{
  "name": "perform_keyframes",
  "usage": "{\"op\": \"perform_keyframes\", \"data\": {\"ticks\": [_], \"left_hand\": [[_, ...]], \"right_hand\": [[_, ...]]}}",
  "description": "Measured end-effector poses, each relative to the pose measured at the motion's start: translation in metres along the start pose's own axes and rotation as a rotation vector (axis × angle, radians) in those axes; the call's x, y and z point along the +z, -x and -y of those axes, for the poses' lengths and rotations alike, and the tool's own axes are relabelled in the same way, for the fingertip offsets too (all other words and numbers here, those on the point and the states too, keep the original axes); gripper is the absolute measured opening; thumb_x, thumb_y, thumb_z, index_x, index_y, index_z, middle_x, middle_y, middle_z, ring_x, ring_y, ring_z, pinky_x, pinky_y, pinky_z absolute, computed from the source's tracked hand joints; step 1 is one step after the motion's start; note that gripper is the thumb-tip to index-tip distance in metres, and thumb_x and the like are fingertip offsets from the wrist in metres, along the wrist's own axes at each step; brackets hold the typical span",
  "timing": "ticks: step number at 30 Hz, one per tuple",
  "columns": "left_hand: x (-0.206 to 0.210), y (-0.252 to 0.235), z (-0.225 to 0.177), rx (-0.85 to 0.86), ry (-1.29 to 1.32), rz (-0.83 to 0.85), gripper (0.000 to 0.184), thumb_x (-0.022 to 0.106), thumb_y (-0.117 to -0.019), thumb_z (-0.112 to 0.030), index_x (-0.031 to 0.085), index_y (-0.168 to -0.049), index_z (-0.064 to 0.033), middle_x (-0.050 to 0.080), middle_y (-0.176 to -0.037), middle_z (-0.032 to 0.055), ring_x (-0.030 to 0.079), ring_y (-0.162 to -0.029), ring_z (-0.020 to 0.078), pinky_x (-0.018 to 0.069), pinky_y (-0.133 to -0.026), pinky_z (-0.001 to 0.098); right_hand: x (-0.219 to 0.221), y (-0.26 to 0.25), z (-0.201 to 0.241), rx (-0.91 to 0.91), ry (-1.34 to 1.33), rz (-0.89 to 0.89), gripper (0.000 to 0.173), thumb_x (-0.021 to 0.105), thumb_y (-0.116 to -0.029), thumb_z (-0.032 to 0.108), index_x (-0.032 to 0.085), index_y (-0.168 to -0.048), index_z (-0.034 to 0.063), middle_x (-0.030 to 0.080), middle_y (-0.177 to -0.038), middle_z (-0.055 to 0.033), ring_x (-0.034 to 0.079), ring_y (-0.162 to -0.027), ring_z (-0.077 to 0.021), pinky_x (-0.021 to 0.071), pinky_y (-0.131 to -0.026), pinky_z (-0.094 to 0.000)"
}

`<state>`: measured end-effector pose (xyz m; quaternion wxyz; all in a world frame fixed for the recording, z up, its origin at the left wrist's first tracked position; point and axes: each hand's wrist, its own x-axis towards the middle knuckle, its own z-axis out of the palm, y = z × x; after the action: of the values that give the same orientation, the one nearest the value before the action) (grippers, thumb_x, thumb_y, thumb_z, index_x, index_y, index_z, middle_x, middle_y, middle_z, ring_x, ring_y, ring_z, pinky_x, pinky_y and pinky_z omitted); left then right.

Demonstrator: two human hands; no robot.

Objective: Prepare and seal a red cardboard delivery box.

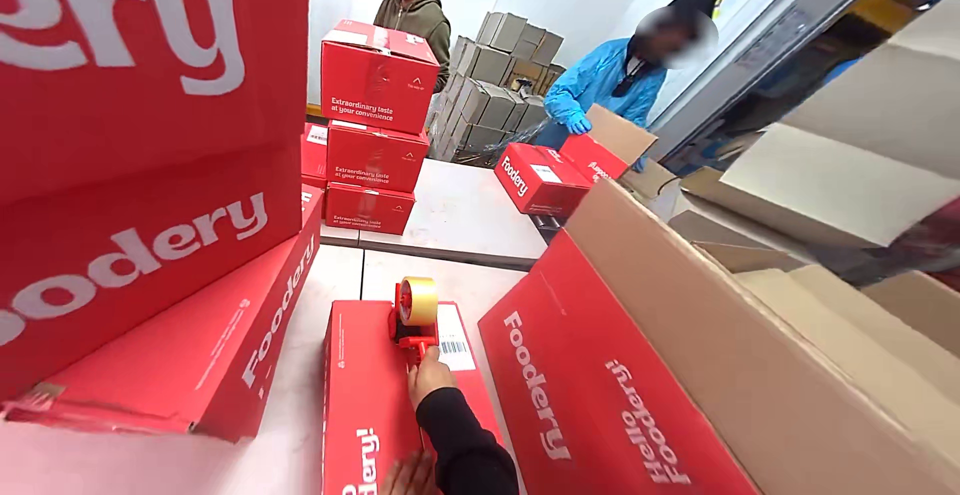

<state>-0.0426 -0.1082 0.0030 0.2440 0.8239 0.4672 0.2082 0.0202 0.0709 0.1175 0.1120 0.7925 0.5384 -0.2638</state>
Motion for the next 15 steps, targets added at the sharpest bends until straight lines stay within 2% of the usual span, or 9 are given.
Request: {"op": "perform_keyframes", "data": {"ticks": [2,4,6,7,9,12,15], "left_hand": [[0.003,0.008,-0.004,0.002,-0.027,0.010,0.067,0.058,-0.0955,-0.050,0.057,-0.145,-0.0047,0.050,-0.156,0.0139,0.041,-0.148,0.0367,0.0311,-0.120,0.0595],[0.002,0.020,-0.011,0.004,-0.044,0.080,0.065,0.061,-0.0945,-0.048,0.056,-0.146,-0.0096,0.050,-0.156,0.0112,0.036,-0.151,0.0372,0.0238,-0.121,0.0645],[0.008,0.041,-0.021,0.028,-0.072,0.095,0.067,0.066,-0.0903,-0.044,0.055,-0.147,-0.0099,0.052,-0.155,0.0097,0.035,-0.151,0.0374,0.0216,-0.120,0.0685],[0.014,0.055,-0.026,0.040,-0.096,0.077,0.066,0.064,-0.0922,-0.047,0.056,-0.147,-0.0099,0.053,-0.154,0.0088,0.037,-0.150,0.0368,0.0229,-0.119,0.0691],[0.025,0.077,-0.035,0.028,-0.120,0.045,0.066,0.054,-0.0972,-0.053,0.055,-0.146,-0.0089,0.053,-0.154,0.0076,0.038,-0.150,0.0348,0.0233,-0.119,0.0673],[0.034,0.102,-0.039,0.011,-0.109,0.020,0.068,0.051,-0.0981,-0.055,0.057,-0.145,-0.0059,0.051,-0.156,0.0087,0.037,-0.151,0.0335,0.0243,-0.120,0.0639],[0.024,0.116,-0.035,-0.008,-0.046,0.157,0.060,0.051,-0.1013,-0.052,0.061,-0.140,-0.0071,0.042,-0.162,0.0079,0.030,-0.154,0.0308,0.0189,-0.124,0.0604]], "right_hand": [[0.016,0.023,-0.022,-0.007,0.006,0.001,0.058,0.047,-0.1065,0.029,0.029,-0.156,0.0035,0.069,-0.125,-0.0203,0.068,-0.118,-0.0336,0.0523,-0.102,-0.0489],[0.029,0.046,-0.041,-0.004,0.004,0.000,0.060,0.048,-0.1064,0.030,0.028,-0.156,0.0041,0.069,-0.124,-0.0202,0.068,-0.117,-0.0339,0.0526,-0.101,-0.0489],[0.041,0.069,-0.058,0.005,0.001,0.008,0.060,0.048,-0.1065,0.031,0.027,-0.157,0.0048,0.070,-0.123,-0.0203,0.069,-0.116,-0.0344,0.0530,-0.101,-0.0491],[0.048,0.082,-0.067,0.013,0.000,0.017,0.061,0.048,-0.1068,0.032,0.027,-0.157,0.0053,0.070,-0.123,-0.0200,0.069,-0.116,-0.0345,0.0531,-0.100,-0.0492],[0.060,0.106,-0.083,0.024,-0.005,0.027,0.062,0.047,-0.1070,0.033,0.025,-0.158,0.0060,0.070,-0.122,-0.0194,0.069,-0.116,-0.0341,0.0533,-0.100,-0.0490],[0.081,0.139,-0.107,0.045,0.000,0.033,0.061,0.046,-0.1074,0.032,0.026,-0.158,0.0055,0.070,-0.122,-0.0197,0.069,-0.117,-0.0343,0.0531,-0.100,-0.0488],[0.099,0.168,-0.130,0.049,-0.007,0.020,0.060,0.046,-0.1072,0.032,0.028,-0.156,0.0034,0.070,-0.121,-0.0216,0.069,-0.116,-0.0359,0.0530,-0.100,-0.0505]]}}
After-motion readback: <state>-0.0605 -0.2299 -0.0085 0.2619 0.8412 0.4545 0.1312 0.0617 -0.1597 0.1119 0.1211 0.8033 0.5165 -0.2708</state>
